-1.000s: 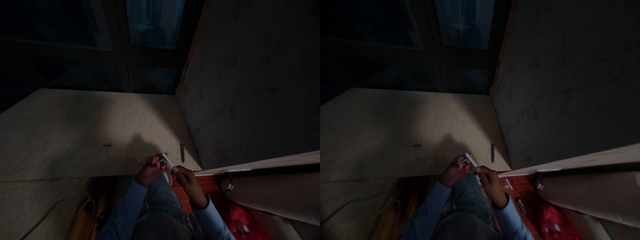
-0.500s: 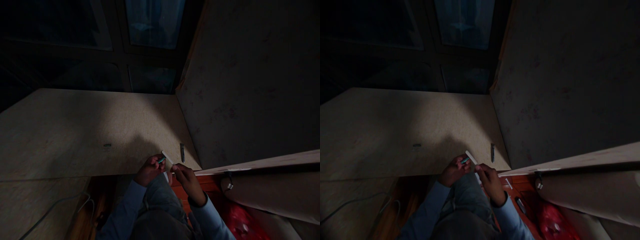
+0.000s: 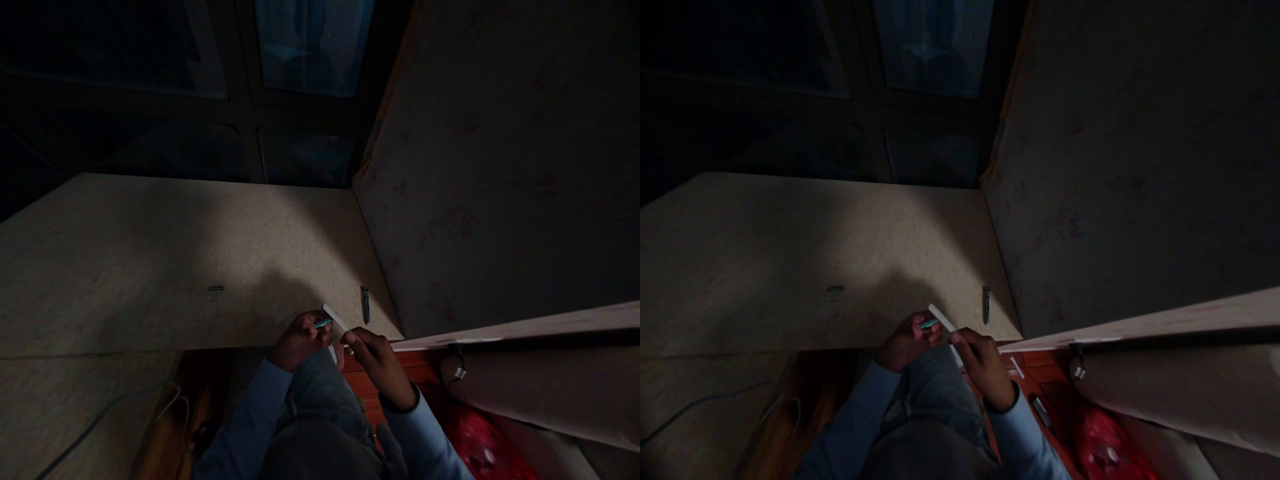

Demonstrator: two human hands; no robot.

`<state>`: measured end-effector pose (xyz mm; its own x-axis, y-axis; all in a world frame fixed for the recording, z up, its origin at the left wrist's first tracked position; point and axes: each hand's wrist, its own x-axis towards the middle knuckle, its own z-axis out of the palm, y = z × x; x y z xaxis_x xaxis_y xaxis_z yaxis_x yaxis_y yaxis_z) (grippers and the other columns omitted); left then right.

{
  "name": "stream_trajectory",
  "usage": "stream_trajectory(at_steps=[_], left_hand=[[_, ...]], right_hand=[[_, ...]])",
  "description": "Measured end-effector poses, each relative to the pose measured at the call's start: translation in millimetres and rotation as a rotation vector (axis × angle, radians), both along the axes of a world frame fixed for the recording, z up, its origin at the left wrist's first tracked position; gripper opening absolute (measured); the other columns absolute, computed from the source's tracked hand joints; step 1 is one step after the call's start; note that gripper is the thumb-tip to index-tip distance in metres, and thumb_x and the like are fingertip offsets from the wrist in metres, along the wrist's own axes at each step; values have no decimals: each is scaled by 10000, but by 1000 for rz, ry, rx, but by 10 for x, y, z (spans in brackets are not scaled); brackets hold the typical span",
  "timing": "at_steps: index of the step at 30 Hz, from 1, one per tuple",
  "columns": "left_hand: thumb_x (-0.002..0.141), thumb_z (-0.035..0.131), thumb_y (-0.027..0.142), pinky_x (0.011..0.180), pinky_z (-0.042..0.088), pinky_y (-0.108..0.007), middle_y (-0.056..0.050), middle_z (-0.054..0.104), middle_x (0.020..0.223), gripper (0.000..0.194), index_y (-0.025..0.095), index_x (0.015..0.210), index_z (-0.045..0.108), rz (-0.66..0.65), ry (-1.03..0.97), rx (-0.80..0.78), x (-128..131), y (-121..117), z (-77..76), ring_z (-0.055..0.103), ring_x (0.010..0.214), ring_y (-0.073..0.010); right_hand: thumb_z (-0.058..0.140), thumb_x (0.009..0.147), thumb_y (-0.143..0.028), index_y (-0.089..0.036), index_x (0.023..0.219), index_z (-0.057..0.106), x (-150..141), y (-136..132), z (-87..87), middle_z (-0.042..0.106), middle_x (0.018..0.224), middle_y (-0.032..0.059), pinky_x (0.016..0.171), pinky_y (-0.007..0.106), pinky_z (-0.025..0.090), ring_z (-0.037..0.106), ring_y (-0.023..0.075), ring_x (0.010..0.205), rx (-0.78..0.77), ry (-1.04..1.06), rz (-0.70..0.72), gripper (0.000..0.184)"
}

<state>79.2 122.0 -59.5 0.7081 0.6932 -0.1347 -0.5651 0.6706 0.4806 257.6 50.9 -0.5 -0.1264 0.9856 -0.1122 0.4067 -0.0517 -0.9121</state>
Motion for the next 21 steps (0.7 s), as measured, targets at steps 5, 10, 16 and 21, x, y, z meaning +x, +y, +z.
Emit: stream_trajectory(at_steps=[5,10,16,21], left_hand=[[573,856,374,670,420,-233,-47,544,722,543,139,1044,727,15,-19,17,-55,-6,-42,515,673,-96],[550,862,366,625,404,-231,-53,531,774,487,118,948,729,-6,-14,43,-71,7,-61,505,658,-94],[544,868,366,655,419,-213,-54,545,769,523,129,991,734,2,1,19,-65,-10,-18,512,675,-85],[543,864,377,635,400,-216,-59,531,786,528,111,980,735,-20,15,28,-72,-18,16,506,669,-89]], right_hand=[[396,992,-516,-104,813,619,12,2,46,562,709,51,637,250,337,500,108,649,6,-55,161,501],[415,983,-520,-119,924,639,57,-2,34,569,709,54,655,243,384,581,143,722,-12,-9,15,464],[413,990,-489,-125,855,620,124,-12,35,552,704,48,636,244,354,540,126,684,6,-69,133,440],[415,981,-503,-119,880,629,140,-20,23,578,711,67,609,247,366,533,142,656,24,-39,-7,451]])
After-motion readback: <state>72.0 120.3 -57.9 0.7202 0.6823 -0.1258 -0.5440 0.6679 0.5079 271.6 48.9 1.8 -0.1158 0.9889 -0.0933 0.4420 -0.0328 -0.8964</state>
